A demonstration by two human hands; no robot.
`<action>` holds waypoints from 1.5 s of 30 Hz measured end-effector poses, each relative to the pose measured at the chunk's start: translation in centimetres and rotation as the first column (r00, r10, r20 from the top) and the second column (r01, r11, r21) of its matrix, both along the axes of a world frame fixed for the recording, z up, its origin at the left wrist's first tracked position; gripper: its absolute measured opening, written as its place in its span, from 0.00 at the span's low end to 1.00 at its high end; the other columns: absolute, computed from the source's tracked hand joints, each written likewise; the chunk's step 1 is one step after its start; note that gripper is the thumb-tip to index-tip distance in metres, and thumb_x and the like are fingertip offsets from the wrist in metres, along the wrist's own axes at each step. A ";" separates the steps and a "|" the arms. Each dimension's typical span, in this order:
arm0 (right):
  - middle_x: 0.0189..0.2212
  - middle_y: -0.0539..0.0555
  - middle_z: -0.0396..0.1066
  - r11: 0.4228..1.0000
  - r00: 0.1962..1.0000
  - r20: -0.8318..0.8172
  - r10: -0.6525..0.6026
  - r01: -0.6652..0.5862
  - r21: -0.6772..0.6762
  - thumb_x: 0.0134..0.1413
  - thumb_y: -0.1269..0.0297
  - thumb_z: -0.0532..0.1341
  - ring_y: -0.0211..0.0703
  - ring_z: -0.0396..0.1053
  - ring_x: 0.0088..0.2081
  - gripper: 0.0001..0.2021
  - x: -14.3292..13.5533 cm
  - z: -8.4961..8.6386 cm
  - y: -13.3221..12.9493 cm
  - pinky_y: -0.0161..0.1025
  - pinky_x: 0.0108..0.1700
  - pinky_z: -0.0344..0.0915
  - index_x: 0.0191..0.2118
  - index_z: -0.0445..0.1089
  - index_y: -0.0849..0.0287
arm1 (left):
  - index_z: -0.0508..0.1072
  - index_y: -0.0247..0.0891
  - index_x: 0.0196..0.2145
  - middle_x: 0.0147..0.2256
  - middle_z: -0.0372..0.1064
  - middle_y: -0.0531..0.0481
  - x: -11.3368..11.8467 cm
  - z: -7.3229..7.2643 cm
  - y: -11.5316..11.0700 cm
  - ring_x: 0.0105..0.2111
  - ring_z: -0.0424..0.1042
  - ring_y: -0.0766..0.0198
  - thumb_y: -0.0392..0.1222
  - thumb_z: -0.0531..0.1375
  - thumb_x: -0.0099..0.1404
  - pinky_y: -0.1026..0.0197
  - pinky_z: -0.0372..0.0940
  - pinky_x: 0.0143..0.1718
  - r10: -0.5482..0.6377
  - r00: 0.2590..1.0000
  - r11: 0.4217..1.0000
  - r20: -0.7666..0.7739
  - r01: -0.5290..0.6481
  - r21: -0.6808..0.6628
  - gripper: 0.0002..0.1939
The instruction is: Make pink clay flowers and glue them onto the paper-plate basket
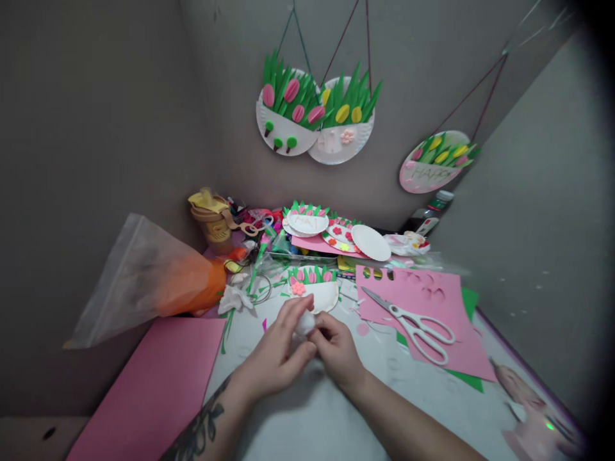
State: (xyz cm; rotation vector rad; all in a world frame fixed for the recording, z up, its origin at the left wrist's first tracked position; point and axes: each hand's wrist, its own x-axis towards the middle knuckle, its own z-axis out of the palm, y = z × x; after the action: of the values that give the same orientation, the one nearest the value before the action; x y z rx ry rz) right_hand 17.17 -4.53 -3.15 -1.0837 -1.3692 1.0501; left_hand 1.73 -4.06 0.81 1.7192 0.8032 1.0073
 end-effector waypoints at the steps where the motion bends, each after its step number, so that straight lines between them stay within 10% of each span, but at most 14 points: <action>1: 0.18 0.46 0.59 1.000 1.000 0.021 0.003 -0.003 0.005 0.51 0.60 0.59 0.35 0.56 0.22 0.11 0.1 0.6 0.0 0.33 0.26 0.54 0.21 0.62 0.57 | 0.60 0.44 0.60 0.55 0.61 0.42 0.0 -0.2 0.1 0.54 0.62 0.53 0.38 0.58 0.62 0.54 0.58 0.54 0.038 0.999 0.999 0.017 -0.037 -0.027 0.28; 9: 0.16 0.46 0.58 0.991 0.957 0.258 0.132 -0.136 -0.003 0.49 0.62 0.59 0.34 0.54 0.20 0.14 1.2 8.4 2.1 0.32 0.23 0.52 0.17 0.59 0.57 | 0.64 0.43 0.47 0.39 0.65 0.50 -1.5 -0.1 1.5 0.32 0.68 0.65 0.44 0.61 0.59 0.65 0.63 0.30 0.322 0.926 0.935 0.197 -0.279 -0.220 0.18; 13: 0.15 0.46 0.62 0.997 0.968 0.250 0.027 -0.007 -0.081 0.46 0.63 0.58 0.33 0.56 0.19 0.11 2.0 9.4 6.9 0.30 0.20 0.53 0.17 0.60 0.57 | 0.65 0.43 0.46 0.34 0.63 0.54 -2.7 -0.2 2.9 0.28 0.64 0.69 0.44 0.59 0.61 0.66 0.60 0.30 0.637 0.745 0.768 0.198 -0.589 -0.252 0.16; 21: 0.27 0.55 0.74 1.000 0.900 0.435 -0.024 0.021 0.010 0.60 0.56 0.51 0.37 0.67 0.23 0.16 0.3 10.7 19.1 0.33 0.24 0.62 0.31 0.69 0.60 | 0.69 0.38 0.41 0.30 0.65 0.53 -3.2 -0.8 3.5 0.27 0.63 0.67 0.46 0.61 0.59 0.66 0.58 0.28 0.597 0.791 0.792 0.131 -0.557 -0.251 0.13; 28: 0.46 0.61 0.69 0.962 0.564 0.799 -0.206 -0.036 0.272 0.52 0.69 0.60 0.54 0.62 0.50 0.11 2.3 6.8 17.5 0.46 0.50 0.57 0.43 0.70 0.60 | 0.70 0.38 0.40 0.33 0.69 0.51 -3.2 -0.9 3.6 0.32 0.66 0.64 0.47 0.59 0.60 0.64 0.60 0.33 0.604 0.792 0.785 0.086 -0.574 -0.232 0.13; 32: 0.46 0.65 0.67 0.938 0.327 0.904 -0.276 -0.116 0.328 0.52 0.73 0.58 0.57 0.59 0.49 0.13 3.7 4.6 17.1 0.48 0.50 0.53 0.44 0.69 0.61 | 0.71 0.38 0.40 0.30 0.69 0.50 -2.4 -0.6 3.0 0.30 0.66 0.62 0.47 0.57 0.61 0.63 0.60 0.31 0.548 0.836 0.815 -0.008 -0.537 -0.217 0.12; 39: 0.45 0.66 0.65 0.896 0.045 0.904 -0.426 -0.116 0.428 0.58 0.69 0.54 0.56 0.57 0.47 0.10 4.2 5.4 20.6 0.46 0.44 0.52 0.43 0.68 0.64 | 0.72 0.37 0.40 0.33 0.69 0.47 -2.0 -0.2 2.2 0.29 0.68 0.62 0.45 0.53 0.64 0.62 0.60 0.30 0.513 0.842 0.857 -0.165 -0.513 0.047 0.12; 45: 0.45 0.64 0.65 0.860 -0.043 0.861 -0.506 -0.094 0.501 0.58 0.63 0.56 0.54 0.56 0.45 0.12 4.7 6.2 22.1 0.43 0.41 0.51 0.45 0.66 0.63 | 0.71 0.37 0.41 0.32 0.68 0.48 -2.1 -0.6 2.1 0.30 0.68 0.64 0.42 0.51 0.66 0.63 0.62 0.31 0.486 0.848 0.870 -0.211 -0.446 0.212 0.12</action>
State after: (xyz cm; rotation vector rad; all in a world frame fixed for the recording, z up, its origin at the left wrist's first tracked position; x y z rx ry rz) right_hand 21.92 17.52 3.02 -1.7230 -2.2636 -0.6899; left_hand -0.41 -1.97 0.22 1.8556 1.3980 1.2066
